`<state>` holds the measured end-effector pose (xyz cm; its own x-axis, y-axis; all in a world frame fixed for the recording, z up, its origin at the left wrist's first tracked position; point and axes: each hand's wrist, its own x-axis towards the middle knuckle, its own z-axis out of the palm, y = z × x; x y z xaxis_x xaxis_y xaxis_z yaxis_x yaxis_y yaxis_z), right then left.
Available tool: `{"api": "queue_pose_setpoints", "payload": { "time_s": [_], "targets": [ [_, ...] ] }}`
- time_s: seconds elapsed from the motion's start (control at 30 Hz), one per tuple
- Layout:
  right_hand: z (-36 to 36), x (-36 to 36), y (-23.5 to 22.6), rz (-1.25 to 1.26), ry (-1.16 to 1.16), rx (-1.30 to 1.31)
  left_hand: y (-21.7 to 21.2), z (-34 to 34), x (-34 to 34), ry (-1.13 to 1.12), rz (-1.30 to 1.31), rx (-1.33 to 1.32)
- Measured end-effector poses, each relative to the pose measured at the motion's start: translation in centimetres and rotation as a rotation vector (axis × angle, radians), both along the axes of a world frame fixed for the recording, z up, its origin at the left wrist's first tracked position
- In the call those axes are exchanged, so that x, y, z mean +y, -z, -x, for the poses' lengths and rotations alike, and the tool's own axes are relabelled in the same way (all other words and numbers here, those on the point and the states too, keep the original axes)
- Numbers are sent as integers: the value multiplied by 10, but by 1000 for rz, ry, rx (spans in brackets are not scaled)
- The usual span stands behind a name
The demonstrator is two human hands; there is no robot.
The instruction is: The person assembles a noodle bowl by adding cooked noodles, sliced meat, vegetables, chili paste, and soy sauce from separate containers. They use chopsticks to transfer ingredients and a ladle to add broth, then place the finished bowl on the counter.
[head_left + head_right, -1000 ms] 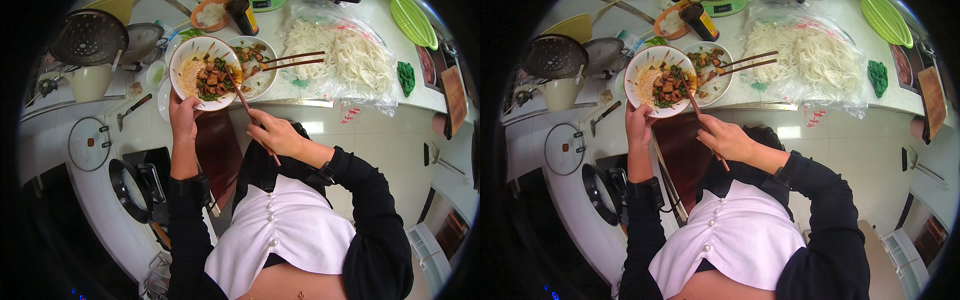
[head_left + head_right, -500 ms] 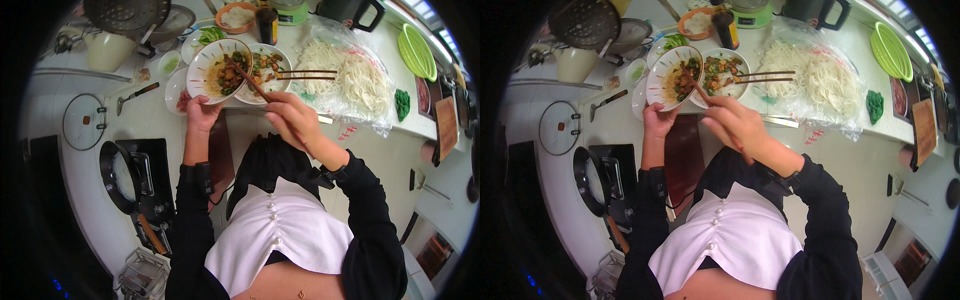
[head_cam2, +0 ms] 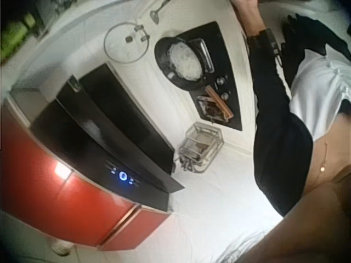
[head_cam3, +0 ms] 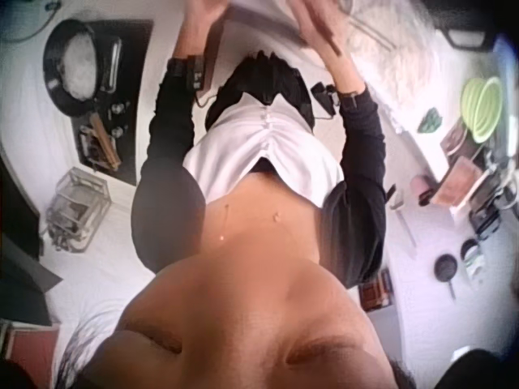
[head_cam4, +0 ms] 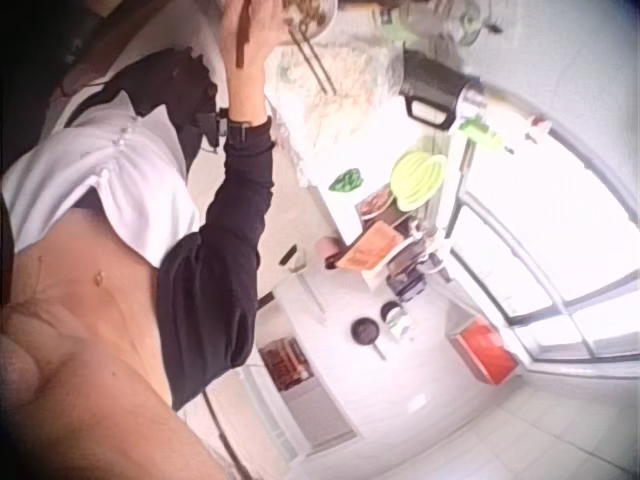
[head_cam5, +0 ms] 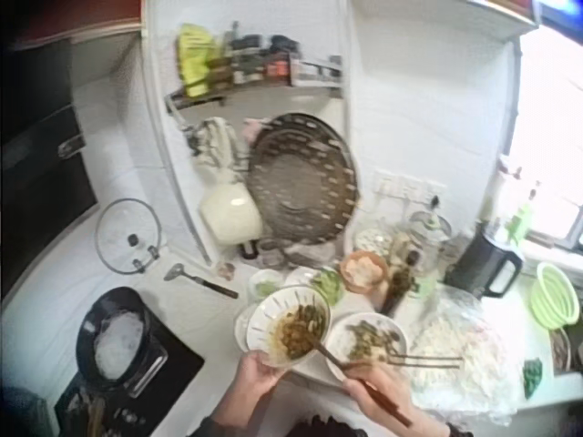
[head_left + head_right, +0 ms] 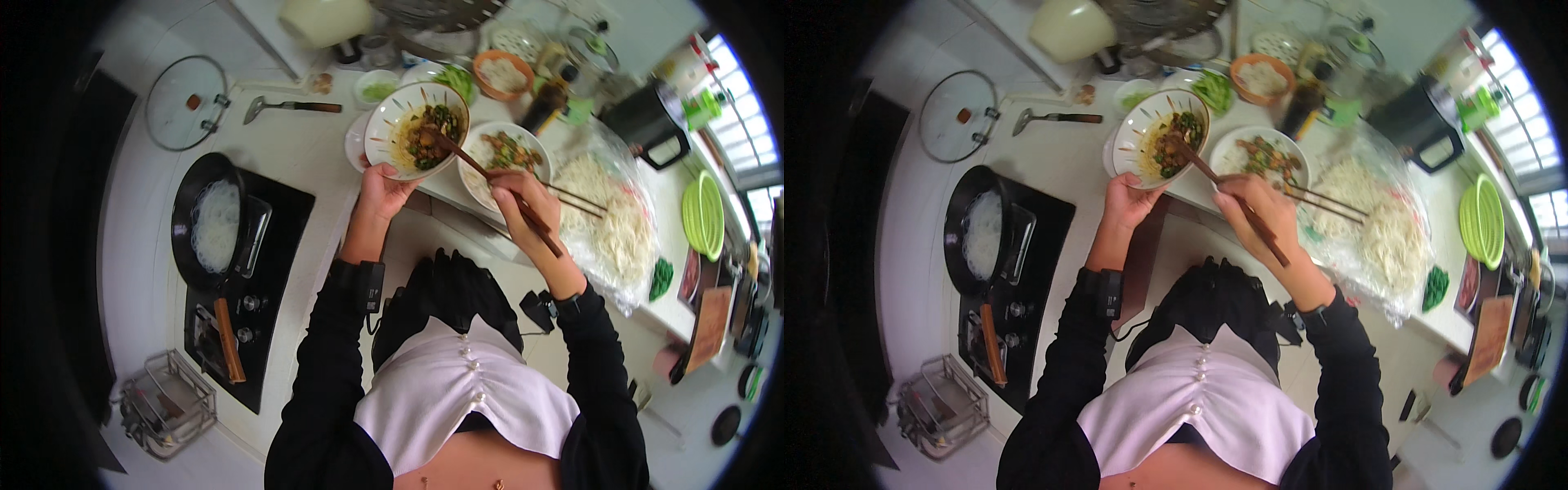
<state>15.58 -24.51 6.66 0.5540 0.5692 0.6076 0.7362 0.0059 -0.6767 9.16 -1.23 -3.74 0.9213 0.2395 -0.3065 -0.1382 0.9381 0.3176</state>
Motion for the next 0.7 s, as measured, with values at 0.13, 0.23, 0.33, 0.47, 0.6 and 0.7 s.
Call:
{"api": "queue_pose_setpoints", "payload": {
  "time_s": [0.13, 0.23, 0.33, 0.47, 0.6, 0.7],
  "targets": [
    [4, 47, 9, 91, -136, -149, 12, 23, 40, -139, 6, 58],
    [7, 82, 21, 63, -212, -204, 21, 42, 68, -292, -30, 47],
    [8, 125, 39, 57, -234, -281, 31, 55, 101, -421, -55, 138],
    [9, 181, 70, 128, -343, -517, 55, 60, 137, -574, -87, 283],
    [6, 239, 101, 212, -363, -612, 81, 60, 167, -643, -35, 402],
    [3, 276, 121, 348, -371, -661, 97, 57, 179, -635, -31, 448]
  ]
}}
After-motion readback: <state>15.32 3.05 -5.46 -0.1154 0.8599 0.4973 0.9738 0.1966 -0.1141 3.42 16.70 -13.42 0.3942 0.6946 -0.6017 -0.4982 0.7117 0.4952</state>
